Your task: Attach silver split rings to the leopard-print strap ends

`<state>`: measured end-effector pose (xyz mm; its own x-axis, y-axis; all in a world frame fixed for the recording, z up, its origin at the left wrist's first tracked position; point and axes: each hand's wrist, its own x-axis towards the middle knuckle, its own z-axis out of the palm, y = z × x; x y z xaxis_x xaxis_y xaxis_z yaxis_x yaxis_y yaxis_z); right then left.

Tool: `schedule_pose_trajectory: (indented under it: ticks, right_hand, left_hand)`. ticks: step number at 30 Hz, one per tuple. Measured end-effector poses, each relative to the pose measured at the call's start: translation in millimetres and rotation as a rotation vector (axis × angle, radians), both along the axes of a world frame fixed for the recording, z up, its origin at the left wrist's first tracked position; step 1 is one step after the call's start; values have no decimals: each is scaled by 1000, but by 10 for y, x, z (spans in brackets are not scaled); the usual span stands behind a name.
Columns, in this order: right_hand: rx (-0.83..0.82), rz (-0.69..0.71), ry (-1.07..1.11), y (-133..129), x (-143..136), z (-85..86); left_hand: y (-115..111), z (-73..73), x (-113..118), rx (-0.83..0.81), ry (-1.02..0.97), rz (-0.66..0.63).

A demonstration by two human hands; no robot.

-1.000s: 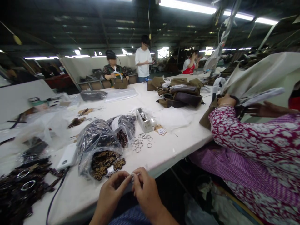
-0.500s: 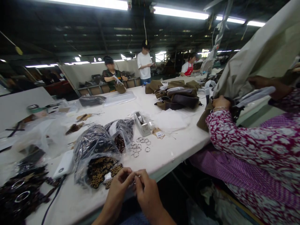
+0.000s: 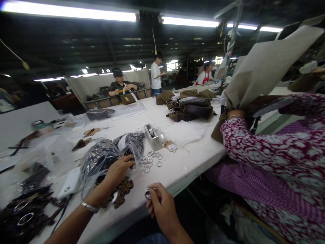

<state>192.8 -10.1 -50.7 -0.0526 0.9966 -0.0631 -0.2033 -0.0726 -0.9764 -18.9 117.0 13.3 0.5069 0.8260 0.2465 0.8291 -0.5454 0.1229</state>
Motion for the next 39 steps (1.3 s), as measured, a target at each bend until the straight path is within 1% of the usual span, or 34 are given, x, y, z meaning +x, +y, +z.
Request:
schedule_pose_trajectory:
  ticks: [2, 5, 7, 8, 11, 13, 14, 16, 17, 19, 22, 24, 26, 28, 33, 36, 39]
  right_hand:
    - [5, 4, 3, -15, -10, -4]
    - [9, -4, 14, -17, 0, 0]
    - [6, -18, 19, -5, 20, 23]
    - [7, -30, 21, 7, 31, 44]
    - [23, -62, 40, 72, 60, 142]
    - [43, -73, 74, 131, 62, 226]
    - [52, -75, 91, 161, 57, 269]
    - [69, -81, 114, 209, 33, 355]
    - [75, -82, 118, 225, 16, 395]
    - [78, -76, 114, 237, -23, 462]
    - [74, -46, 96, 216, -82, 517]
    - [63, -32, 83, 192, -115, 523]
    - [43, -17, 75, 168, -137, 514]
    - [15, 18, 63, 147, -149, 500]
    - [-43, 136, -49, 90, -136, 467]
    - [7, 173, -158, 37, -117, 458]
    - [99, 155, -283, -38, -117, 468]
  left_hand:
    - [155, -2, -8, -25, 23, -87]
    - [253, 32, -4, -29, 23, -166]
    - [247, 94, -27, -3, -24, -164]
    - [229, 136, -46, 20, -63, -139]
    - [112, 291, -87, 113, -201, -15]
    - [-24, 391, -73, 161, -334, 66]
    - [-112, 430, -49, 165, -406, 90]
    - [-320, 469, 29, 127, -533, 97]
    - [-434, 464, 78, 85, -573, 82]
    - [-659, 406, 184, -10, -616, 33]
    - [-928, 238, 319, -133, -678, -27]
    - [-1039, 122, 369, -179, -734, -26]
    - [-1104, 31, 382, -207, -797, 7]
    - [-1139, -27, 369, -239, -850, 47]
    - [-1180, -87, 326, -342, -906, 101]
    - [-1197, -126, 314, -422, -944, 138]
    - [-1242, -176, 304, -442, -999, 225]
